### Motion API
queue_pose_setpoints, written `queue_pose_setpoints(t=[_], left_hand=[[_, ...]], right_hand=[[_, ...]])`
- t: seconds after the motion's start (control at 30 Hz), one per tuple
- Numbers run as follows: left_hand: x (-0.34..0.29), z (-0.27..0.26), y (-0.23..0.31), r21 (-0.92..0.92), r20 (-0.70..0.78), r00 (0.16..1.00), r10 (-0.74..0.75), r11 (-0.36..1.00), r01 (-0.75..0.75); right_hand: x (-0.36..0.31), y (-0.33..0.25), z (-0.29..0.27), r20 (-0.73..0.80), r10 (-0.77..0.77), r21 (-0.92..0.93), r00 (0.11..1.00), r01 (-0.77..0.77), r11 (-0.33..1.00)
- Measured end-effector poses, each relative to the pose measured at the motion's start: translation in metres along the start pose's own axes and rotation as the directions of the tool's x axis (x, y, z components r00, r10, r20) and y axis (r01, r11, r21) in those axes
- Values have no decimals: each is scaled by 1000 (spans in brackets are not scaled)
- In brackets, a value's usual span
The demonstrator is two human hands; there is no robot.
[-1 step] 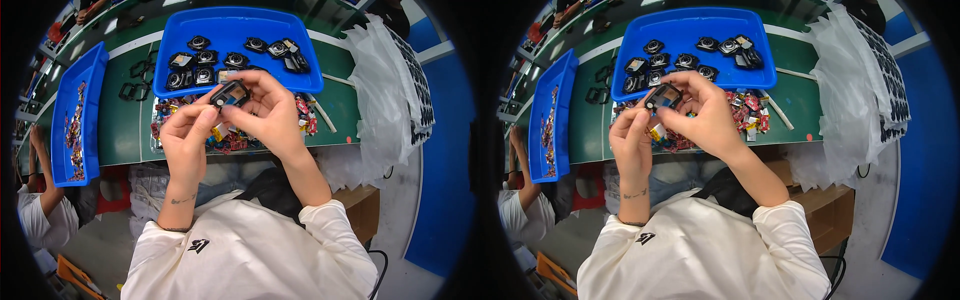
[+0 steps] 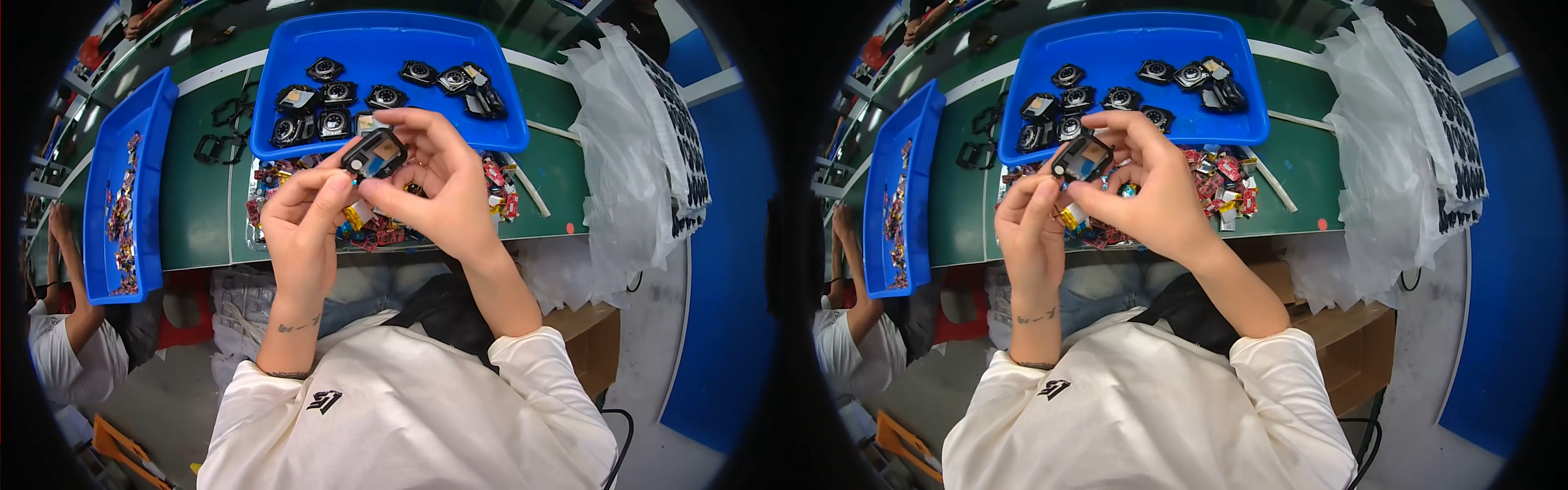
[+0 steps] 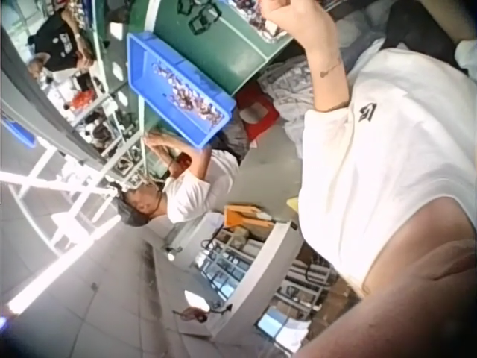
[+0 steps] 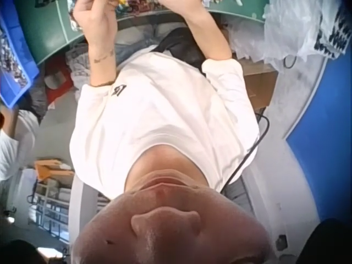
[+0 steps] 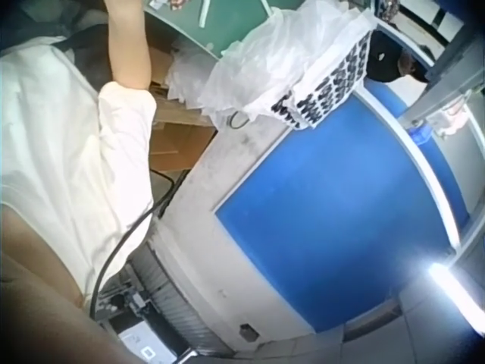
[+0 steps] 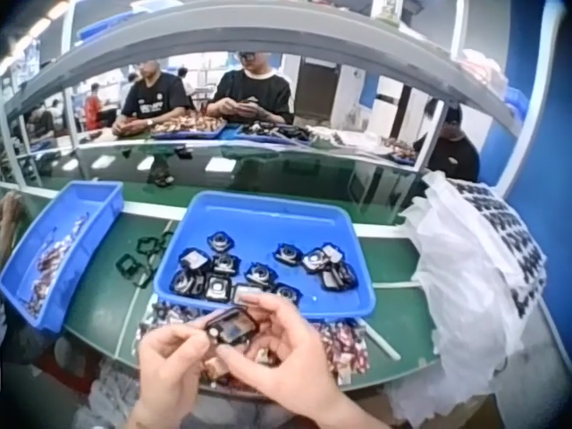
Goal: Manually assembling internal components into smartwatch shells on a factory production line.
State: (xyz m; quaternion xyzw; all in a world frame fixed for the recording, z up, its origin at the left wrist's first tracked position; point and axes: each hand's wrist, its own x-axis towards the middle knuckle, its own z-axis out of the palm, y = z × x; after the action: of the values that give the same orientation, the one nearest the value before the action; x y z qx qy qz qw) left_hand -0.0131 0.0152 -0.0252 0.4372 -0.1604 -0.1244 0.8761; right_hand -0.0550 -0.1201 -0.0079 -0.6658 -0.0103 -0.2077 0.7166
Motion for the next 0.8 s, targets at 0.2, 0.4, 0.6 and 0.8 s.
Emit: queue_pose_setpoints(t=[0.2,0.4,0.6,0.8], left_hand=[[0,-3,2,66,-4,1000,-18,998,18],[1,3,3,127,21,1000,7,992,-10],[6,-2,4,363,-39,999,33,932,-17],[6,-5,4,336,-37,999,-32,941,42]], right_hand=[[1,8,-9,124,-551,-466,825,539,702],[0,6,-9,-13,-235,-260,972,224,939],[4,3,-19,291,-429,-476,855,519,710],[5,14,-17,445,-502,-640,742,656,401]])
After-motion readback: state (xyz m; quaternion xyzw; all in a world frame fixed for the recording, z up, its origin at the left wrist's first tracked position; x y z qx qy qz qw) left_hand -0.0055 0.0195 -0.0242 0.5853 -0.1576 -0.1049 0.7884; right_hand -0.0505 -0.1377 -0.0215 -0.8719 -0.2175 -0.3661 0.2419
